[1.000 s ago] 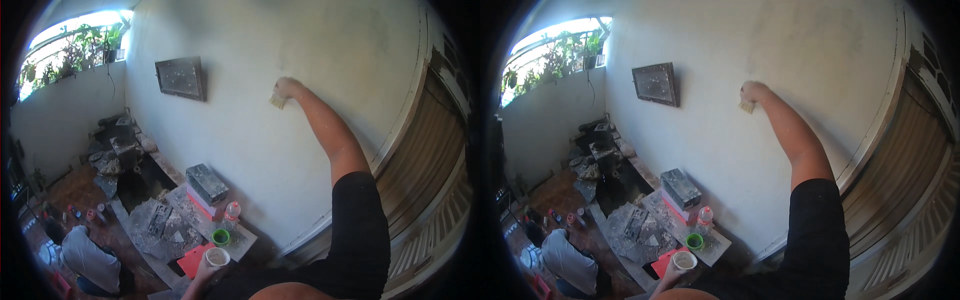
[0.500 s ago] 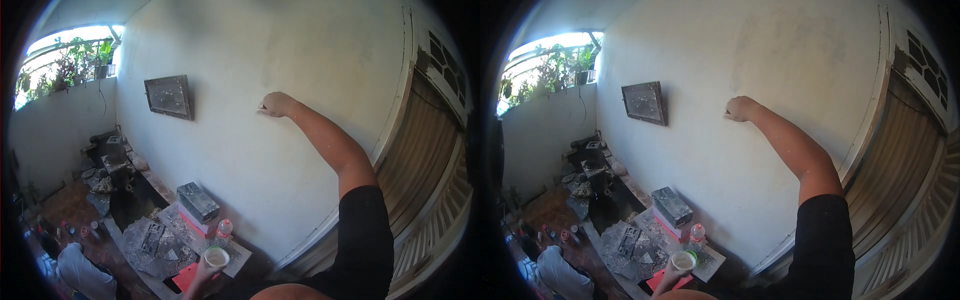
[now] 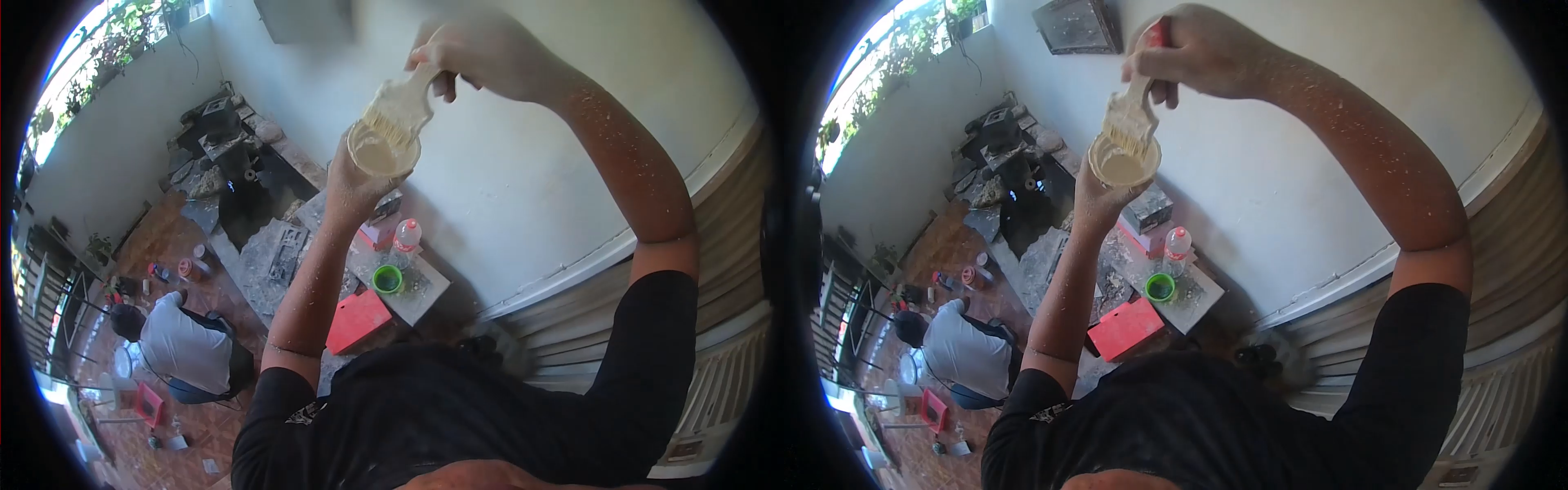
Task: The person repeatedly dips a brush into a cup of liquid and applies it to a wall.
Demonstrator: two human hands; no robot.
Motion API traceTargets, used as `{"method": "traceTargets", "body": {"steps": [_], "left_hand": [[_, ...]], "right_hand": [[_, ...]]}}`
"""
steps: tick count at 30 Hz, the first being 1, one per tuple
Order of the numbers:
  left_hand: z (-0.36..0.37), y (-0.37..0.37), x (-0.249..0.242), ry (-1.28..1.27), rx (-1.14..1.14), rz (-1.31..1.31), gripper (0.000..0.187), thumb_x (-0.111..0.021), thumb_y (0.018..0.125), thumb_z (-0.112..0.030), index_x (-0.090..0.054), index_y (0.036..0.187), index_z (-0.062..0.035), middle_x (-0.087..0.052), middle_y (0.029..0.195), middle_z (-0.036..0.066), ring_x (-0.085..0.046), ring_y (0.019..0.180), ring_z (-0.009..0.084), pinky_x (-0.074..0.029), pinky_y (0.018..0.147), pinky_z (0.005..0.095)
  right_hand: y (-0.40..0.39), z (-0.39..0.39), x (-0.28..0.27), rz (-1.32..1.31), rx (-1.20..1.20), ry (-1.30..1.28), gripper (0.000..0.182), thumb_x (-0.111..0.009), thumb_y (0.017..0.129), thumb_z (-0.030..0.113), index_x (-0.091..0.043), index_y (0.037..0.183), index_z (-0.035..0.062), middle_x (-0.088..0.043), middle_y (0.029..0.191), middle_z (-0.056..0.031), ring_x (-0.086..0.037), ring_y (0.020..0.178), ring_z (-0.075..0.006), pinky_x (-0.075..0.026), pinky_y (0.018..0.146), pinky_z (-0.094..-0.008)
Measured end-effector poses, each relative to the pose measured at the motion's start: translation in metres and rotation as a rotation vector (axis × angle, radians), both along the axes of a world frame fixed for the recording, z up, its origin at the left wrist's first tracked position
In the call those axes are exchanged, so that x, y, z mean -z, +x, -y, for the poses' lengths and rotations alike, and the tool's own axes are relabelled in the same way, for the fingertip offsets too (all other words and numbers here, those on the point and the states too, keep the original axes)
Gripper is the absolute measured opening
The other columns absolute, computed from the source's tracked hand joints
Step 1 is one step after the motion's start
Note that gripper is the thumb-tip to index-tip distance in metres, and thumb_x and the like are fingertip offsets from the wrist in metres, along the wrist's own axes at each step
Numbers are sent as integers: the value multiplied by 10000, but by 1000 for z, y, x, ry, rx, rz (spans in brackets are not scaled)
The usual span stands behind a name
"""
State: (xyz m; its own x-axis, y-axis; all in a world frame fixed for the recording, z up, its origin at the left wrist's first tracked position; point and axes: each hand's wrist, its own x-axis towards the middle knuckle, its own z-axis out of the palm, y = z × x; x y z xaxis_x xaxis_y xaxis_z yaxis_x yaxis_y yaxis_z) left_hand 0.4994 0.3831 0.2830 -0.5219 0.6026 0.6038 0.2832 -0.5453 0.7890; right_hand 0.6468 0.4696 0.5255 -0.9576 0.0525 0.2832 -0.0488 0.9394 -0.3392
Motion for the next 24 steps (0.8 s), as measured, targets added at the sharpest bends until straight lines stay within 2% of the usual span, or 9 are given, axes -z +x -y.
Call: {"method": "traceTargets", "body": {"steps": [1,6,7,8,9,12,15,18,24], "left_hand": [[-1,4,-2,12,31,32,777,-909,681,-217,-516,1322,-21,-630,1227,101,-616,1131,184,-484,988,337],[-13,15,-6,-3,24,-9,778,-907,684,-233,-515,1323,-26,-625,1240,113,-619,1138,191,-490,988,346],[-15,21,-12,-36,13,-13,776,-906,685,-232,-515,1324,-27,-624,1244,115,-619,1140,193,-491,989,350],[-17,23,-15,-66,1,-17,774,-904,687,-231,-514,1324,-28,-624,1247,118,-620,1141,195,-492,989,353],[-21,21,-12,-128,19,-17,862,-927,673,-230,-466,1366,-6,-597,1268,104,-593,1170,193,-485,1012,358],[-41,12,8,-95,-11,-25,864,-928,669,-241,-469,1361,-2,-600,1261,108,-593,1166,198,-483,1004,354],[-46,13,-2,-143,-64,-25,856,-927,669,-250,-474,1352,1,-604,1250,112,-592,1164,200,-478,999,350],[-52,14,-12,-75,16,-9,836,-920,674,-241,-479,1343,-1,-609,1236,111,-591,1164,195,-474,1001,345],[-78,10,-4,-121,19,11,754,-888,693,-166,-501,1318,0,-622,1216,116,-603,1147,197,-483,990,343]], "right_hand": [[1,1,8,-8,-10,26,334,-557,940,240,-691,938,-66,-696,750,-121,-675,665,-154,-560,624,-284],[-19,-35,67,111,-34,-29,317,-575,943,282,-704,874,0,-686,683,-124,-673,647,-181,-537,652,-327],[-20,-36,76,162,19,69,315,-540,947,234,-714,890,-23,-683,724,-85,-624,645,-130,-506,640,-282],[-19,-38,76,159,28,67,315,-535,948,230,-712,890,-23,-683,724,-83,-623,641,-131,-507,633,-283],[-17,-41,74,160,35,66,314,-530,949,226,-711,890,-24,-682,724,-82,-623,636,-132,-508,627,-284],[-15,-55,58,67,80,-75,317,-531,964,243,-696,862,-9,-660,699,-58,-609,605,-116,-487,574,-268],[-11,-57,36,3,174,-167,333,-558,976,288,-684,843,10,-632,671,-39,-586,575,-94,-462,546,-245],[-15,-68,47,101,203,61,336,-543,985,256,-693,905,-34,-658,649,-87,-641,551,-142,-538,563,-285],[-8,-78,8,-33,120,309,330,-545,1004,273,-688,936,-16,-654,657,-90,-639,574,-136,-531,560,-284]]}}
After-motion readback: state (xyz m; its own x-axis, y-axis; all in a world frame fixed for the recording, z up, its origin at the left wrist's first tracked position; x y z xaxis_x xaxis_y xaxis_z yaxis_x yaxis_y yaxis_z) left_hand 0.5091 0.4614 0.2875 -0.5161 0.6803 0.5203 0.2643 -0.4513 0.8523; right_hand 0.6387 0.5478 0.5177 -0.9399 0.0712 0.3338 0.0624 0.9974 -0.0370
